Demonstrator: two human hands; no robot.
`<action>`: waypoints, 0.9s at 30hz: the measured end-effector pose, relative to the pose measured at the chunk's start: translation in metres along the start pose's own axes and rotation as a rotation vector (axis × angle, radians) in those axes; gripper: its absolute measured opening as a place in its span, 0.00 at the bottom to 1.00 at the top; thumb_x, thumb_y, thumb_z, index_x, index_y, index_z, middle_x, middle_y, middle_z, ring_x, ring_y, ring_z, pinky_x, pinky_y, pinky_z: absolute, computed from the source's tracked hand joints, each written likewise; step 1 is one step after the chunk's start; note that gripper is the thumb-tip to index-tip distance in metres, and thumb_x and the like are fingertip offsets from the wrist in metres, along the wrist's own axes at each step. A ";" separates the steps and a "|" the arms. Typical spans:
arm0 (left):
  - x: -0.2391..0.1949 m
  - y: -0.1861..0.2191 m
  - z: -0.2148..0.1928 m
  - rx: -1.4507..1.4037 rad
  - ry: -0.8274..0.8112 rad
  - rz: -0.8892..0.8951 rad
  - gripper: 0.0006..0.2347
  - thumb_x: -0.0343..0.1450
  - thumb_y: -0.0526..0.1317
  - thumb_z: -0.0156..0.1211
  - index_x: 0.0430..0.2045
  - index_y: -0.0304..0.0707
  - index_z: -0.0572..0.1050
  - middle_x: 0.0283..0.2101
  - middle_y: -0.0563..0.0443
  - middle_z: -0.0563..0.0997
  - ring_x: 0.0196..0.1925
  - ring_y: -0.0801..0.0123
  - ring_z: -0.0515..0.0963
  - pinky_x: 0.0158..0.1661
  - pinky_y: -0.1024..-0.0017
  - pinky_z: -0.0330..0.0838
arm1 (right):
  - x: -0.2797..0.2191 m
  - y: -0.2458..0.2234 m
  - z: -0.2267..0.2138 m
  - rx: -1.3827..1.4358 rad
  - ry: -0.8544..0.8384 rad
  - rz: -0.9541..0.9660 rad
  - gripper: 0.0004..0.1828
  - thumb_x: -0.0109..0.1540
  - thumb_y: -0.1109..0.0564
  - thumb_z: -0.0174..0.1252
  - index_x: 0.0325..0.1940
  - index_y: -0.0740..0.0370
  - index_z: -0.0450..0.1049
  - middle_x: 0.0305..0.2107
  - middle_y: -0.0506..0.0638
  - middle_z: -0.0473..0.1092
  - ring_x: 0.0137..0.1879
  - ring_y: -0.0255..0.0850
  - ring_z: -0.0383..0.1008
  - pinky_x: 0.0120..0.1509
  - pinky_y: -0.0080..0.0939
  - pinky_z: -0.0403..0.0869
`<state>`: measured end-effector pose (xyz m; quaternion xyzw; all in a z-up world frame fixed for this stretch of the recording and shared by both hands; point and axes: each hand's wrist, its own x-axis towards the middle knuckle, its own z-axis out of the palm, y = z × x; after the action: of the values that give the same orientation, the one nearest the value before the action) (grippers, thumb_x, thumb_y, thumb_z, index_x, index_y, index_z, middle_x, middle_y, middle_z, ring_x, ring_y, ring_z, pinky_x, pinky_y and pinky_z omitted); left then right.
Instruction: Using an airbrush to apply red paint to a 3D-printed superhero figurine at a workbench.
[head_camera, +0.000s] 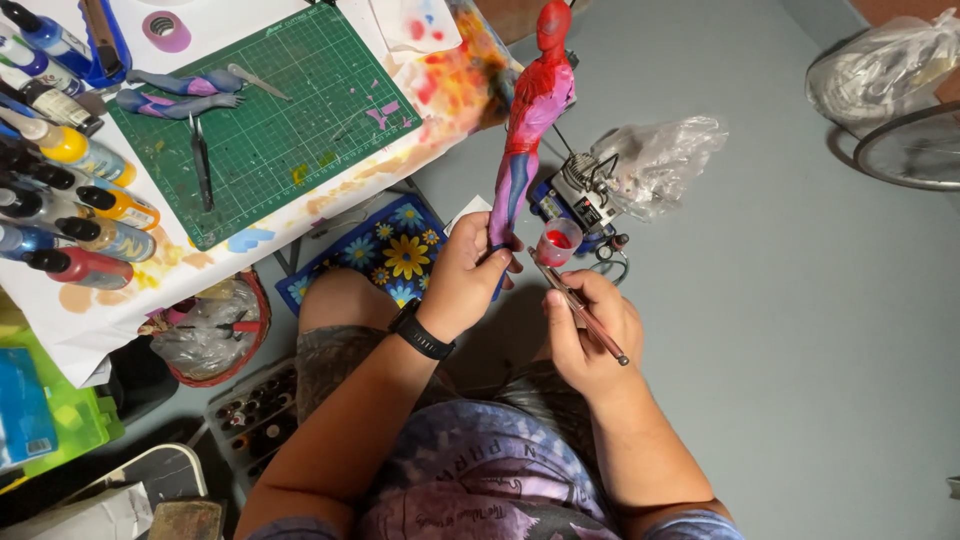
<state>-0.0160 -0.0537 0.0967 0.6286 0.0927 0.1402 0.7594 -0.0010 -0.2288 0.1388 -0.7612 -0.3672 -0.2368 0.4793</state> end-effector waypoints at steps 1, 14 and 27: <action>0.000 0.000 0.000 0.000 0.000 0.000 0.17 0.71 0.24 0.49 0.55 0.22 0.63 0.38 0.36 0.81 0.34 0.61 0.84 0.29 0.69 0.82 | -0.001 0.000 0.000 0.000 0.000 0.000 0.10 0.61 0.62 0.64 0.45 0.64 0.74 0.18 0.48 0.76 0.22 0.51 0.77 0.30 0.46 0.75; -0.001 0.005 0.000 0.001 -0.016 -0.001 0.18 0.70 0.24 0.49 0.55 0.20 0.62 0.38 0.35 0.81 0.34 0.61 0.83 0.29 0.69 0.82 | -0.004 0.006 0.002 0.029 0.028 -0.048 0.10 0.61 0.63 0.64 0.44 0.65 0.72 0.17 0.47 0.75 0.21 0.50 0.76 0.28 0.46 0.75; -0.004 0.008 0.000 0.048 -0.025 -0.012 0.17 0.71 0.25 0.50 0.56 0.22 0.62 0.40 0.34 0.81 0.35 0.61 0.83 0.30 0.68 0.82 | -0.002 0.006 0.002 0.096 0.052 -0.007 0.10 0.62 0.65 0.63 0.45 0.67 0.71 0.18 0.48 0.75 0.20 0.45 0.76 0.29 0.42 0.74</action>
<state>-0.0208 -0.0539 0.1047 0.6479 0.0902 0.1255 0.7459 0.0028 -0.2296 0.1333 -0.7297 -0.3681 -0.2404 0.5237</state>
